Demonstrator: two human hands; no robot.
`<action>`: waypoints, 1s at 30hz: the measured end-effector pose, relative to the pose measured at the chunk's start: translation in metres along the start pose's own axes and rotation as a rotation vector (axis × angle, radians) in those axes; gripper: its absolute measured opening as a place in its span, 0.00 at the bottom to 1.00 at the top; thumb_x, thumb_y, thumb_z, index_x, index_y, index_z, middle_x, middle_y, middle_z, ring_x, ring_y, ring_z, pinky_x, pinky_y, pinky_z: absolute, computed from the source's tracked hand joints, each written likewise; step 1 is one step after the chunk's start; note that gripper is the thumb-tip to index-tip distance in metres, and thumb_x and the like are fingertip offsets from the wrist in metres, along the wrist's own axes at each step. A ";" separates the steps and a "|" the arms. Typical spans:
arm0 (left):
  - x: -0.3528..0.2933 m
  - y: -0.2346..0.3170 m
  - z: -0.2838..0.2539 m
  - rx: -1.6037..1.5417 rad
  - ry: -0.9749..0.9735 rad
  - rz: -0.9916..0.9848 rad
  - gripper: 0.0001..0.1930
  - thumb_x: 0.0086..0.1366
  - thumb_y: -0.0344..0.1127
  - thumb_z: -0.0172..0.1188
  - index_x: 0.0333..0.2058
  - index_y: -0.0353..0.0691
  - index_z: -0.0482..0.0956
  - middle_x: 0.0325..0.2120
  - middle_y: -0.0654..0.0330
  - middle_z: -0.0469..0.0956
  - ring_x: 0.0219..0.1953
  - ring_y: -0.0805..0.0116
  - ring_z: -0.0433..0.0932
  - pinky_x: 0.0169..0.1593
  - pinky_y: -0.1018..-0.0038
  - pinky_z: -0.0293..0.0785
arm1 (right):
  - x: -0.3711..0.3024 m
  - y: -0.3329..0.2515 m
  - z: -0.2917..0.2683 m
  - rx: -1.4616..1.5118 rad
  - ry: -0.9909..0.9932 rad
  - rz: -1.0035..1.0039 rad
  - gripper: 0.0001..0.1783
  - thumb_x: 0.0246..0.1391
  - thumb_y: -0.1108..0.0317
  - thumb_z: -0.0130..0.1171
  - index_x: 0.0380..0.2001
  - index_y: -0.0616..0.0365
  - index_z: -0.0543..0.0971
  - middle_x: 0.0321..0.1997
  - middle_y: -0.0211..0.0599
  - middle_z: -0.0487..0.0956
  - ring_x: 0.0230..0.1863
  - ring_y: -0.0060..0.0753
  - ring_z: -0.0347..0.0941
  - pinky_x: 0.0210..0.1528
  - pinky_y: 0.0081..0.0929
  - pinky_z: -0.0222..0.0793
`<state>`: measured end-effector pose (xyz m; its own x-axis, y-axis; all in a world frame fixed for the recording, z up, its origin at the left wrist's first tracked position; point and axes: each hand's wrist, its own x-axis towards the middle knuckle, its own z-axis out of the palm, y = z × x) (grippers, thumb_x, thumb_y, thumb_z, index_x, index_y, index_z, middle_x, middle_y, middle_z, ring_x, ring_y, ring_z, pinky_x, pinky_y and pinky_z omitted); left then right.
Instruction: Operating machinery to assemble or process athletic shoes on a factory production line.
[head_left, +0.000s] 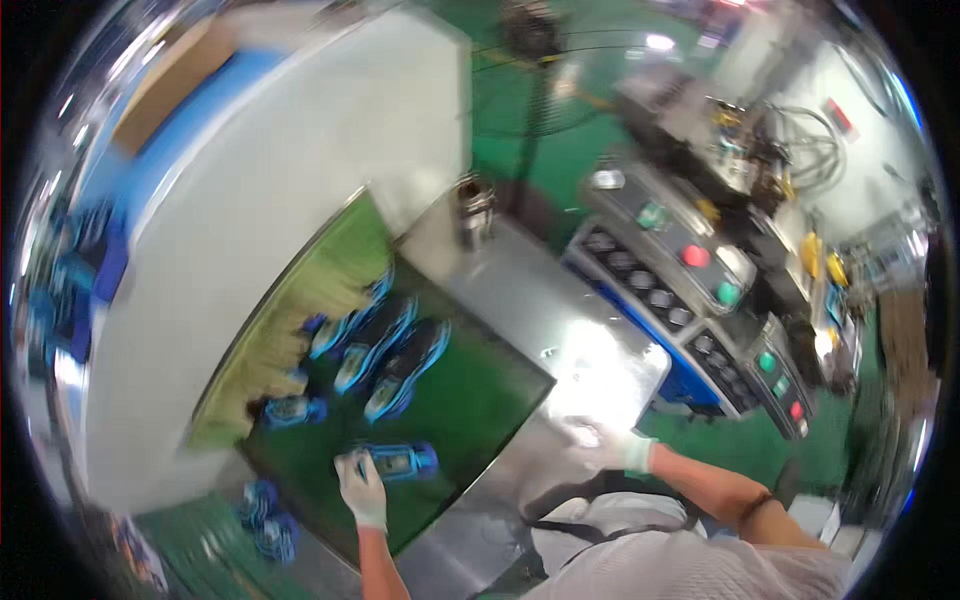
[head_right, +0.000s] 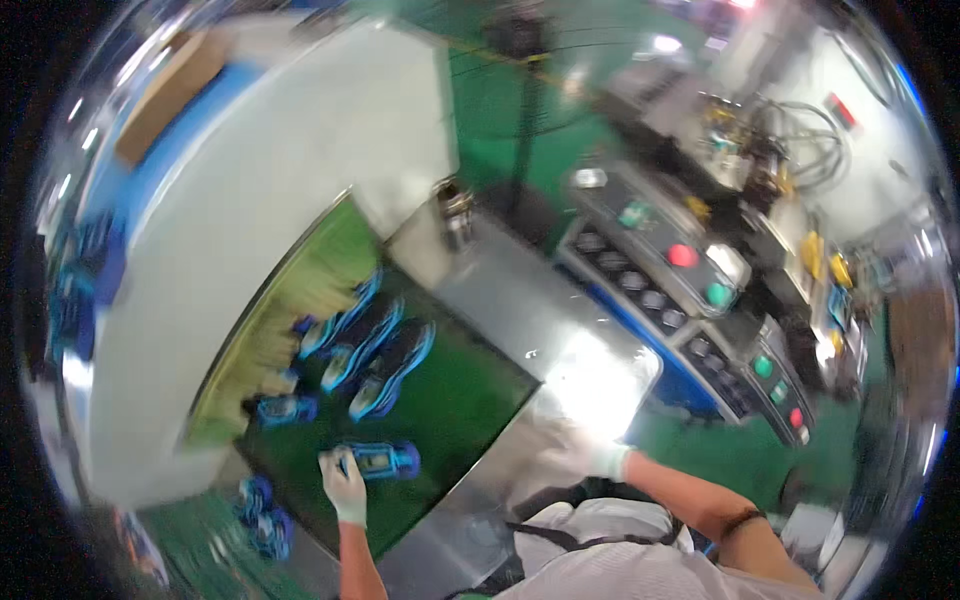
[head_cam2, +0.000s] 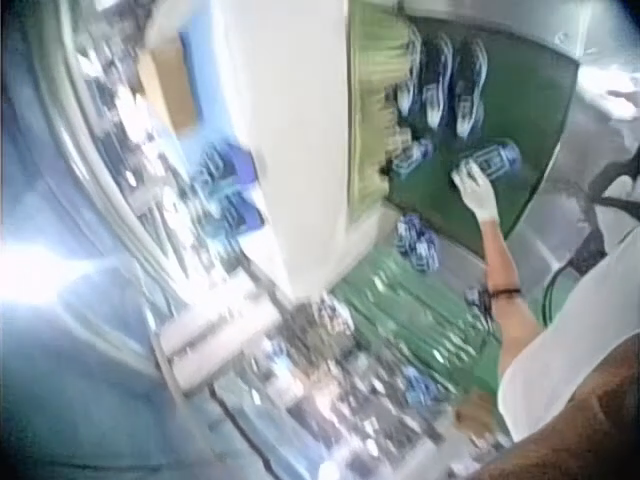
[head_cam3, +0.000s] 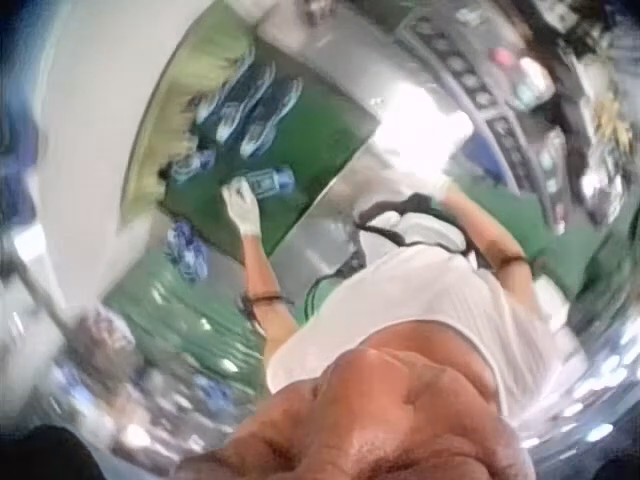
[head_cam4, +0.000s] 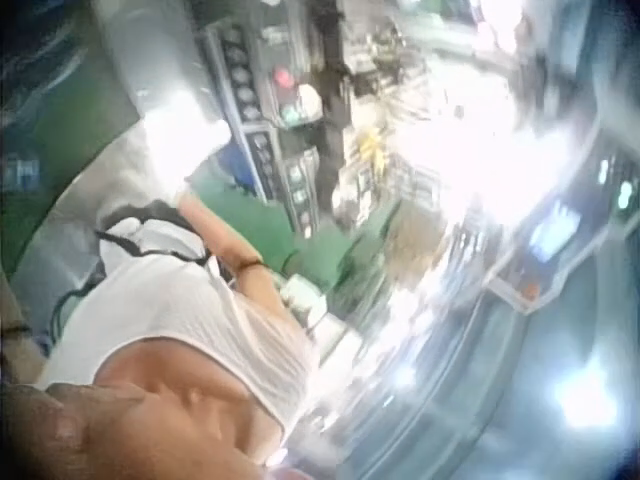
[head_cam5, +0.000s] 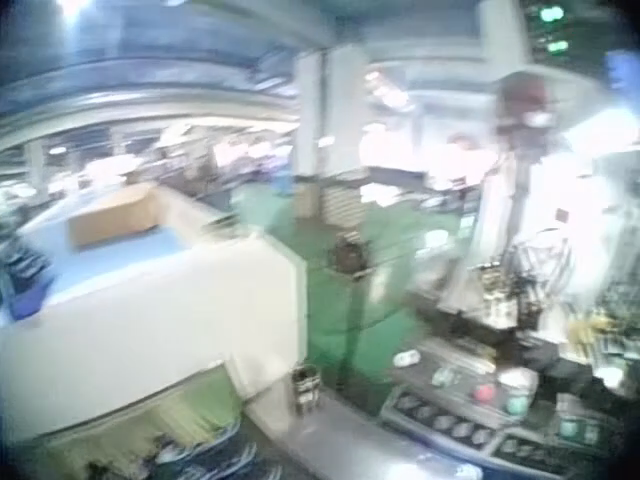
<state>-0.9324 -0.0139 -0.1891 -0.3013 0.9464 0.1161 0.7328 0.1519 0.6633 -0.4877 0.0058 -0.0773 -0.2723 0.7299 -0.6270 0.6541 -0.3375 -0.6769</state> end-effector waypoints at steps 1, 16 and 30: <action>-0.014 0.037 0.015 -0.094 -0.086 -0.043 0.08 0.69 0.33 0.58 0.36 0.32 0.76 0.34 0.48 0.75 0.37 0.51 0.77 0.44 0.62 0.73 | 0.010 0.029 0.022 0.006 -0.048 -0.114 0.38 0.56 0.51 0.60 0.64 0.62 0.68 0.60 0.56 0.75 0.62 0.48 0.72 0.65 0.39 0.68; -0.142 0.623 0.179 -0.830 -1.036 1.122 0.31 0.58 0.26 0.68 0.61 0.30 0.70 0.59 0.41 0.70 0.53 0.49 0.78 0.55 0.65 0.77 | -0.273 0.179 -0.117 0.923 0.902 -0.330 0.31 0.53 0.64 0.72 0.58 0.63 0.74 0.50 0.32 0.81 0.48 0.23 0.74 0.52 0.27 0.72; -0.294 0.869 0.598 -0.246 -0.751 0.842 0.52 0.65 0.52 0.63 0.69 0.19 0.43 0.67 0.28 0.55 0.68 0.35 0.60 0.71 0.58 0.57 | -0.410 0.306 -0.080 1.696 1.633 -0.453 0.47 0.46 0.69 0.70 0.70 0.61 0.62 0.64 0.35 0.72 0.62 0.34 0.70 0.64 0.36 0.67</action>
<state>0.1576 0.0100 -0.0894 0.7255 0.6652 0.1763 0.3654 -0.5895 0.7204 -0.1197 -0.3489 0.0032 0.9164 0.2704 -0.2952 -0.3975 0.5283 -0.7503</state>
